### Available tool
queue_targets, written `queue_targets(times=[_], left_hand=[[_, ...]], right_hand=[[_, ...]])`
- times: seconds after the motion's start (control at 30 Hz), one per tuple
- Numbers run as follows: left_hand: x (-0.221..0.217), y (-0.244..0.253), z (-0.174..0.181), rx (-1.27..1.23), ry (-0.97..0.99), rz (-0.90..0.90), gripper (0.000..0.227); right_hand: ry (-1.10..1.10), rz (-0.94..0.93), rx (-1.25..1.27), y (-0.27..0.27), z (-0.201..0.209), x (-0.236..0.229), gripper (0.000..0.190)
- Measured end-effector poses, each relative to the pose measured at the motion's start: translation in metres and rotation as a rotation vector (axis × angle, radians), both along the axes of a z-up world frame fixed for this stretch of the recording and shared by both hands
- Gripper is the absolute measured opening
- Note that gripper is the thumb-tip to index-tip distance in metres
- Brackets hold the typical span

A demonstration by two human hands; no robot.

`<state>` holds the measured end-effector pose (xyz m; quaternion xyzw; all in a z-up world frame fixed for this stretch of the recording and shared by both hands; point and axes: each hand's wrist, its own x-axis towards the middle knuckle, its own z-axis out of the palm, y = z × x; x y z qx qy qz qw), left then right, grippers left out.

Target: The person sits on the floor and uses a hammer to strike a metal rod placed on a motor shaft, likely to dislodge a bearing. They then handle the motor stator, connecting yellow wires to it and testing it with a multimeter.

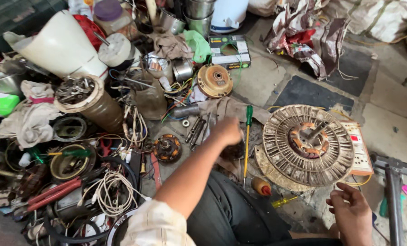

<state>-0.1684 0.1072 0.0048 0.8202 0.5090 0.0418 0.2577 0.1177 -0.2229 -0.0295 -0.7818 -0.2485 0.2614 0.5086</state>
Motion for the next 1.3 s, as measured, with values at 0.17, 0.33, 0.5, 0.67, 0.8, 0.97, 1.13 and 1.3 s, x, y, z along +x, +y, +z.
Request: queue_targets(times=[0.17,0.33,0.5,0.67,0.8,0.97,1.13,1.3], left_hand=[[-0.037,0.064,-0.026,0.138,-0.164,0.568,0.05],[-0.092,0.083,-0.048,-0.104,-0.026,0.819,0.033],[-0.09,0.074,-0.075,-0.17,0.1,0.699,0.033],[-0.081,0.066,-0.083,-0.167,0.145,0.721,0.041],[-0.082,0.064,-0.083,-0.173,0.179,0.696,0.04],[-0.082,0.064,-0.085,-0.21,0.208,0.693,0.038],[-0.079,0.081,-0.138,0.049,0.275,0.624,0.024],[-0.074,0.104,-0.18,0.2,0.346,0.522,0.022]], right_hand=[[-0.031,0.0,-0.062,0.009,0.007,-0.004,0.041],[-0.052,-0.019,-0.085,0.014,0.009,-0.008,0.038],[-0.04,-0.026,-0.097,0.016,0.009,-0.01,0.039],[-0.027,-0.034,-0.084,0.015,0.007,-0.008,0.039],[-0.035,-0.034,-0.094,0.015,0.004,-0.006,0.04],[-0.039,-0.038,-0.088,0.009,-0.015,0.004,0.04],[-0.072,-0.044,-0.051,0.002,-0.067,0.033,0.04],[-0.099,-0.062,-0.217,0.033,-0.081,0.057,0.041]])
